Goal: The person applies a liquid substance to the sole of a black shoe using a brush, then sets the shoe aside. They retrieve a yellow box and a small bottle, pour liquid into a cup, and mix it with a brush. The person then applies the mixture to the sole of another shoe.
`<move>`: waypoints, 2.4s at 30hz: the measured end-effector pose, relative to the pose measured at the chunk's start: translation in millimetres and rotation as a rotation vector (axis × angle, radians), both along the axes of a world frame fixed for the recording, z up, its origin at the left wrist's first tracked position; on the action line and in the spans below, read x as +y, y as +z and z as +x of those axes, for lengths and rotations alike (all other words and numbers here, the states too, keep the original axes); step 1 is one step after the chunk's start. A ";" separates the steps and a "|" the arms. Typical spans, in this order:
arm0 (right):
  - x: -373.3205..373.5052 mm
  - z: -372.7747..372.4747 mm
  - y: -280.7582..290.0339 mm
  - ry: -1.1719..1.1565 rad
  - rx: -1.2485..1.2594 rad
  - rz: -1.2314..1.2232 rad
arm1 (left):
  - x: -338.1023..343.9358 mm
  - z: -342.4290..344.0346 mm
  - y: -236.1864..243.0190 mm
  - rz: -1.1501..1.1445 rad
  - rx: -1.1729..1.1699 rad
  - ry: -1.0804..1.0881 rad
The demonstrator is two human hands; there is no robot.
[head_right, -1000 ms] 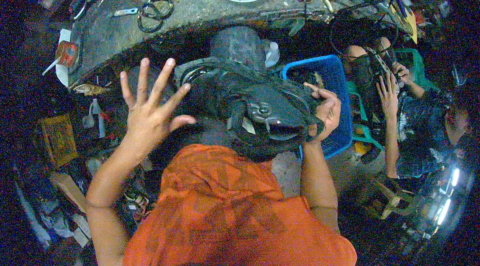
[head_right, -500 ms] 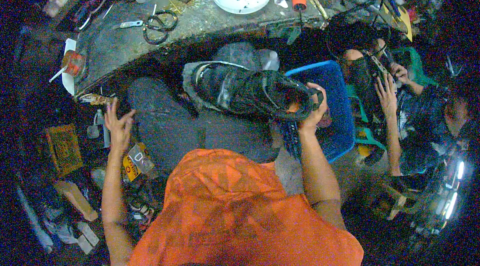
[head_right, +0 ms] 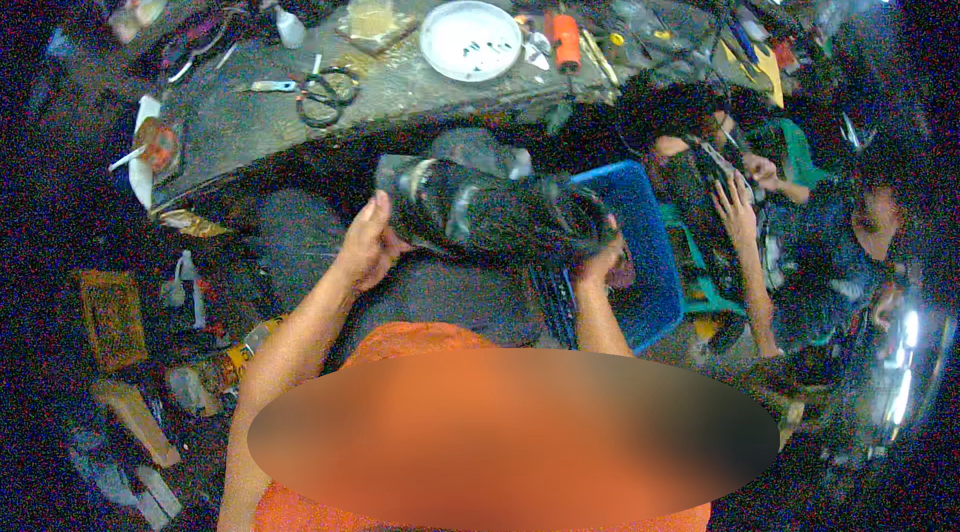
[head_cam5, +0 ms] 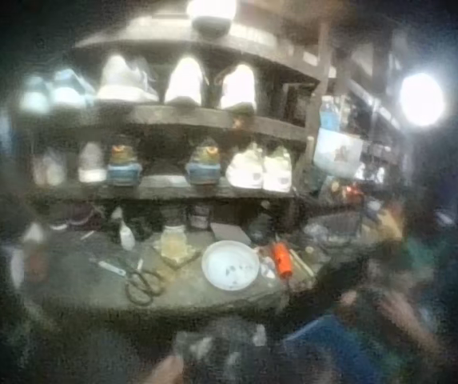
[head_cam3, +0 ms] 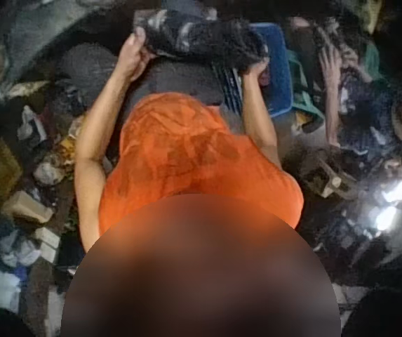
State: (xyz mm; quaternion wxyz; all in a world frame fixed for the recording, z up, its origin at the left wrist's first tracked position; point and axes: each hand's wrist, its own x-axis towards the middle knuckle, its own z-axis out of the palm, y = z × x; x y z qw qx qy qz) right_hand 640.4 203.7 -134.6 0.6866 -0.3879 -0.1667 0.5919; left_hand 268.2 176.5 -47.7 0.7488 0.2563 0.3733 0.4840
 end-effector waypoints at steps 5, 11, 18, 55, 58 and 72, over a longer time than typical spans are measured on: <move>-0.9 -51.6 81.9 0.073 -0.277 0.172 | 6.2 -17.1 24.7 0.332 -0.285 0.201; -7.8 -175.1 146.3 0.129 -0.778 0.479 | 8.8 13.2 20.7 0.386 -0.431 0.578; 6.0 -169.4 150.0 0.115 -0.548 0.481 | -3.8 -159.9 9.3 0.097 -0.097 0.847; 15.2 -48.8 129.5 -0.297 -0.518 0.288 | 372.3 56.7 456.0 0.882 -0.166 0.212; 19.6 -38.7 120.8 -0.266 -0.478 0.255 | 394.0 56.2 452.1 0.890 0.003 0.294; 12.2 -23.0 112.5 -0.269 -0.543 0.203 | 475.3 24.2 451.9 0.986 0.824 0.355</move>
